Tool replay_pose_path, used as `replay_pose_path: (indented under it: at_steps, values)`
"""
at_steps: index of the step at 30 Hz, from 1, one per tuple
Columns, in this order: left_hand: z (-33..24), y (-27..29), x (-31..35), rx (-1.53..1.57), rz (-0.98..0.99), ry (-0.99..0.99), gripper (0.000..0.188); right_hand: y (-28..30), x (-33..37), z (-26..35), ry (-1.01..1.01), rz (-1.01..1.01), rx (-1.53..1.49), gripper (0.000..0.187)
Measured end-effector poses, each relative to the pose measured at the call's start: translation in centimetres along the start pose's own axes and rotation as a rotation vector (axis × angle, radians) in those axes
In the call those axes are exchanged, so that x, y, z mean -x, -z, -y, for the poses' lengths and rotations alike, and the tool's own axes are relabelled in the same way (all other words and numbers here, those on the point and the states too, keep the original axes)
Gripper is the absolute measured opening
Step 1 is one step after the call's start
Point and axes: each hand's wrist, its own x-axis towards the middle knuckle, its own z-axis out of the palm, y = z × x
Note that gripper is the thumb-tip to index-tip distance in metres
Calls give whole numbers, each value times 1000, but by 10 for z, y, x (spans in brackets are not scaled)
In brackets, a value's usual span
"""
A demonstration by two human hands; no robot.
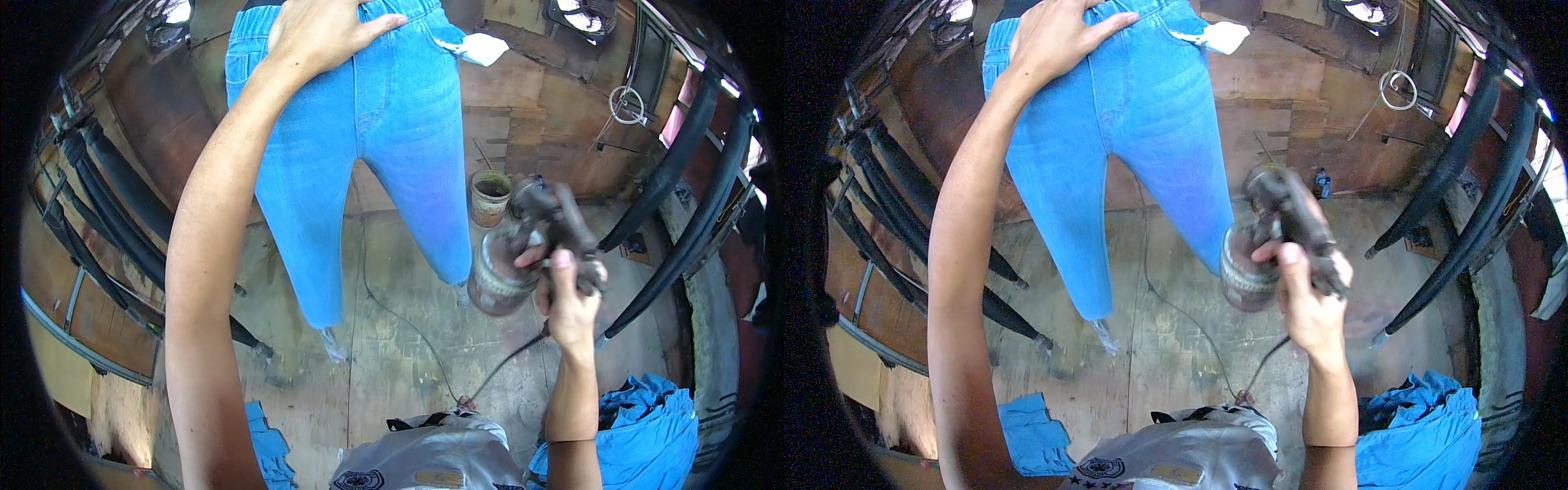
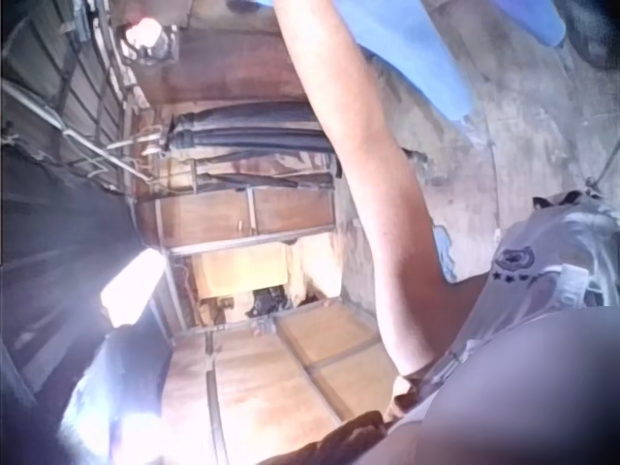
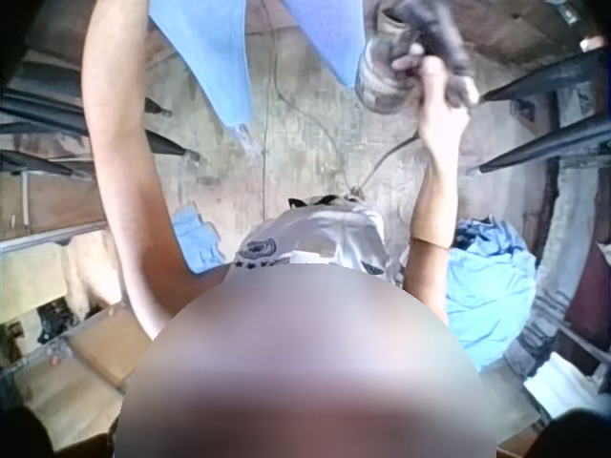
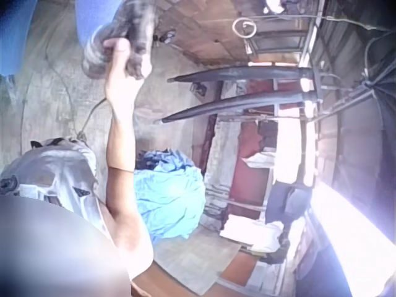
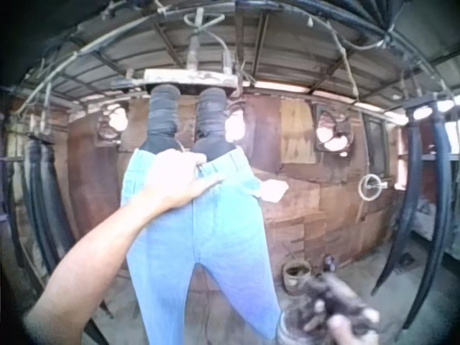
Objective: The person repeatedly picks up light blue denim pants from a pile, hangs them on a vertical stand, and sprays them with a handheld spray gun. After spraying, the person removes the pants and returns them to the pile, then repeats the process with another pair.
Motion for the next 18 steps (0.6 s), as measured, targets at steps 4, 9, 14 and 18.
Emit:
replay_pose_path:
  at_steps: [4, 9, 14, 18]
  values:
    - [3, 3, 3, 23, -18, 27, 49, 9, -5, 7, 32, -25, -2, 38]
    - [12, -1, 4, 97, 34, 51, 50, 18, 6, -55, -223, 104, 200, 27]
    - [10, -17, 4, 93, -96, 6, 46, 8, 48, -114, -510, 338, 745, 42]
    - [1, -25, -3, 40, -173, -51, 46, -22, 60, -103, -524, 351, 489, 41]
